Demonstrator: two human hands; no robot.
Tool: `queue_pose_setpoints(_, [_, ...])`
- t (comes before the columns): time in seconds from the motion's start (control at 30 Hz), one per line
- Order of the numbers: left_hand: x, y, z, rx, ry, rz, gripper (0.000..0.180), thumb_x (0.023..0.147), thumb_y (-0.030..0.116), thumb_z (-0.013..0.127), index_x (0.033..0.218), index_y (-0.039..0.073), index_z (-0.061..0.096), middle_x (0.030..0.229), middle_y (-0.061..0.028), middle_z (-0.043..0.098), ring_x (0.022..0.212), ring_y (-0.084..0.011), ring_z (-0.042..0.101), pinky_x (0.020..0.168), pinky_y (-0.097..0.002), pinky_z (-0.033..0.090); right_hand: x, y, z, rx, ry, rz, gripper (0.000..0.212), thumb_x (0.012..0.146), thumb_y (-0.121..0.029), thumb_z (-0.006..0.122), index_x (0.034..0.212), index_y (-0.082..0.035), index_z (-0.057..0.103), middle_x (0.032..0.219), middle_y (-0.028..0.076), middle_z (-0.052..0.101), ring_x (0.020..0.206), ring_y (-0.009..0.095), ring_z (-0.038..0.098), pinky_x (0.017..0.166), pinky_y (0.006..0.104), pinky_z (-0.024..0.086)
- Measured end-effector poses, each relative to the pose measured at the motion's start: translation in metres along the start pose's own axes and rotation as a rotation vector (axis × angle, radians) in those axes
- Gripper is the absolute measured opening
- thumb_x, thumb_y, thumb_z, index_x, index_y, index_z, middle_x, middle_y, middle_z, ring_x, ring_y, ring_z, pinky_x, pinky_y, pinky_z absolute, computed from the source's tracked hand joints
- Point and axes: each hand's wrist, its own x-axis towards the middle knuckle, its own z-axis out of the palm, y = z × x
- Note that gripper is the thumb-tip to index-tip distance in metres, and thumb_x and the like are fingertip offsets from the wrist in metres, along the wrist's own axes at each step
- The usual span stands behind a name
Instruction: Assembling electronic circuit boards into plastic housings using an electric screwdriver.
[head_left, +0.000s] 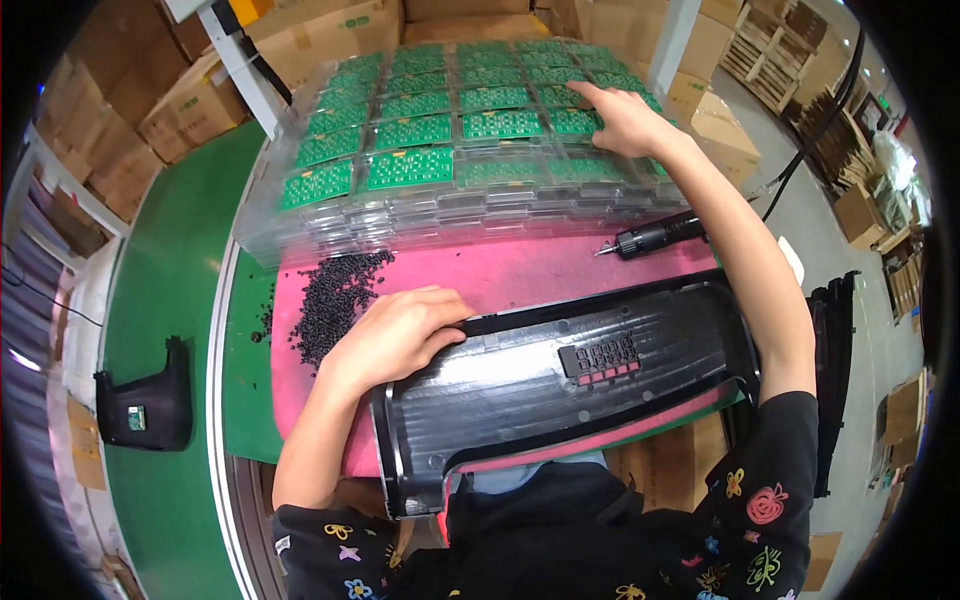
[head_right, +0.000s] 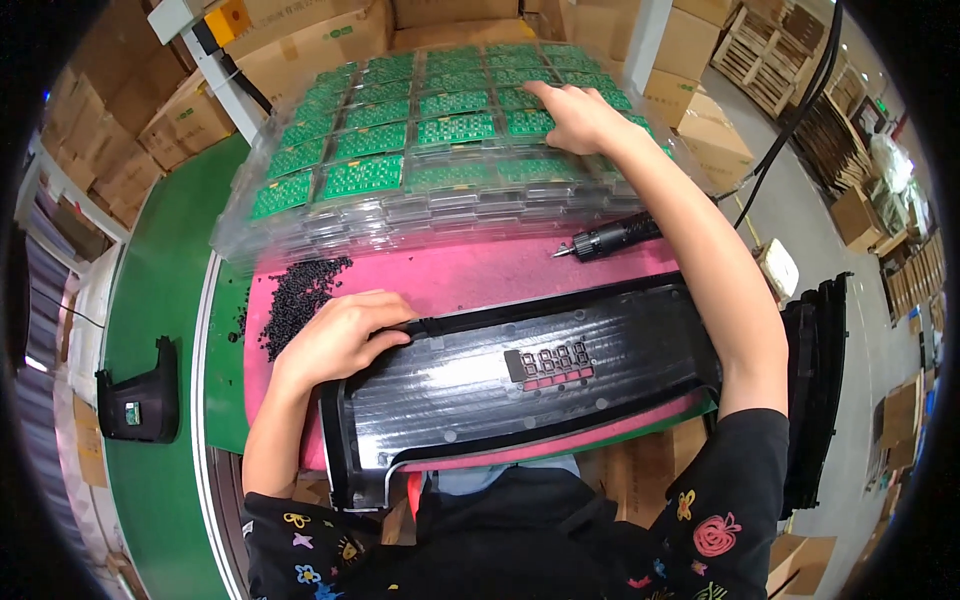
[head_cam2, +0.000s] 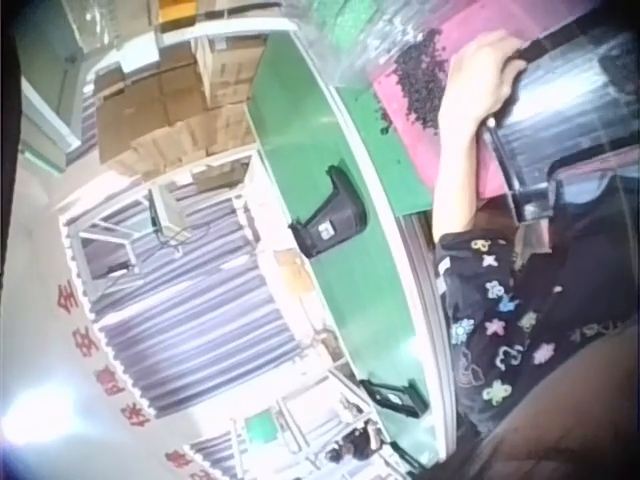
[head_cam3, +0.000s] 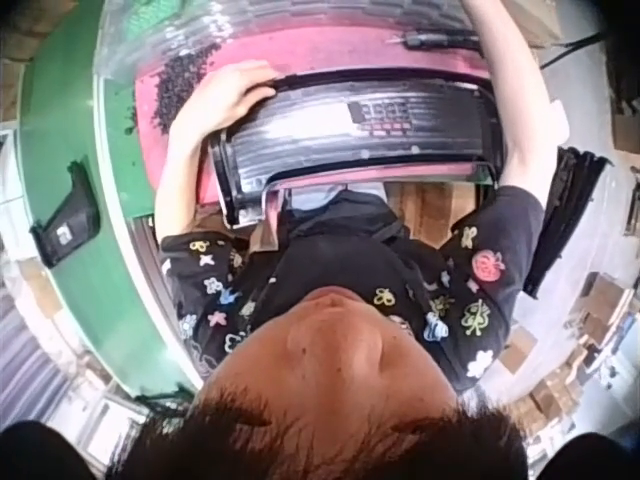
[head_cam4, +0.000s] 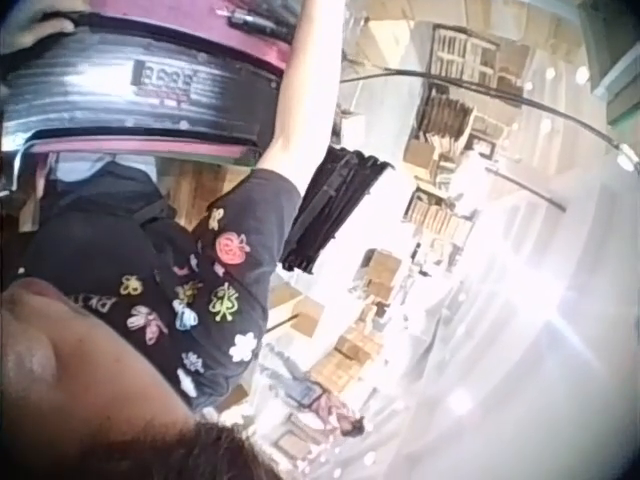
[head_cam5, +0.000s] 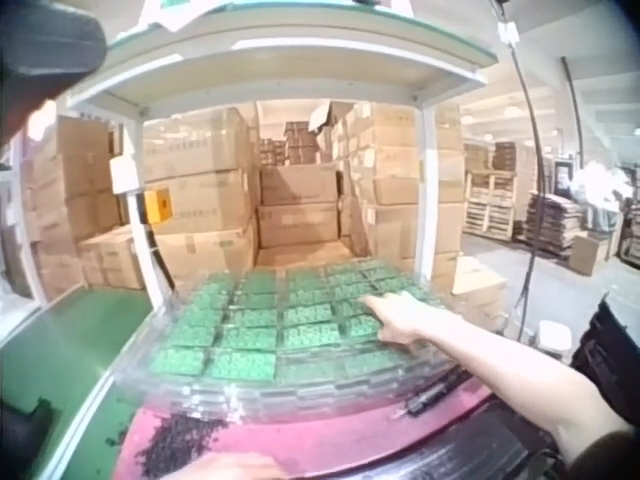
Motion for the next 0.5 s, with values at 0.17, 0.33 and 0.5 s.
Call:
queue_pose_setpoints(0.17, [-0.002, -0.004, -0.003, 0.028, -0.005, -0.04, 0.021, 0.083, 0.011, 0.065, 0.101, 0.002, 0.066, 0.095, -0.0131, 0.064, 0.094, -0.0342, 0.061, 0.079, -0.0424, 0.05, -0.028, -0.02, 0.001, 0.164, 0.431, -0.102, 0.078, 0.076, -0.011, 0.067, 0.144, -0.01, 0.029, 0.114, 0.025, 0.061, 0.108, 0.04, 0.061, 0.091, 0.0443, 0.05])
queue_pose_setpoints(0.33, [0.011, 0.021, -0.013, -0.194, 0.361, -0.071, 0.064, 0.071, 0.018, 0.083, 0.126, 0.002, 0.057, 0.113, -0.0106, 0.067, 0.095, -0.0218, 0.064, 0.083, -0.0332, 0.051, -0.084, -0.071, -0.009, 1.274, 0.451, -0.732, 0.081, 0.081, -0.005, 0.067, 0.148, -0.008, 0.023, 0.121, 0.018, 0.057, 0.115, 0.028, 0.058, 0.101, 0.0414, 0.047])
queue_pose_setpoints(0.5, [0.03, 0.064, -0.009, -0.514, 0.48, -0.01, 0.065, 0.069, 0.014, 0.085, 0.127, 0.002, 0.058, 0.11, -0.01, 0.068, 0.093, -0.0154, 0.065, 0.081, -0.0293, 0.054, -0.166, -0.127, -0.023, 1.645, 0.286, -0.337, 0.083, 0.082, -0.004, 0.065, 0.148, -0.002, 0.016, 0.127, 0.023, 0.053, 0.12, 0.029, 0.056, 0.104, 0.042, 0.046])
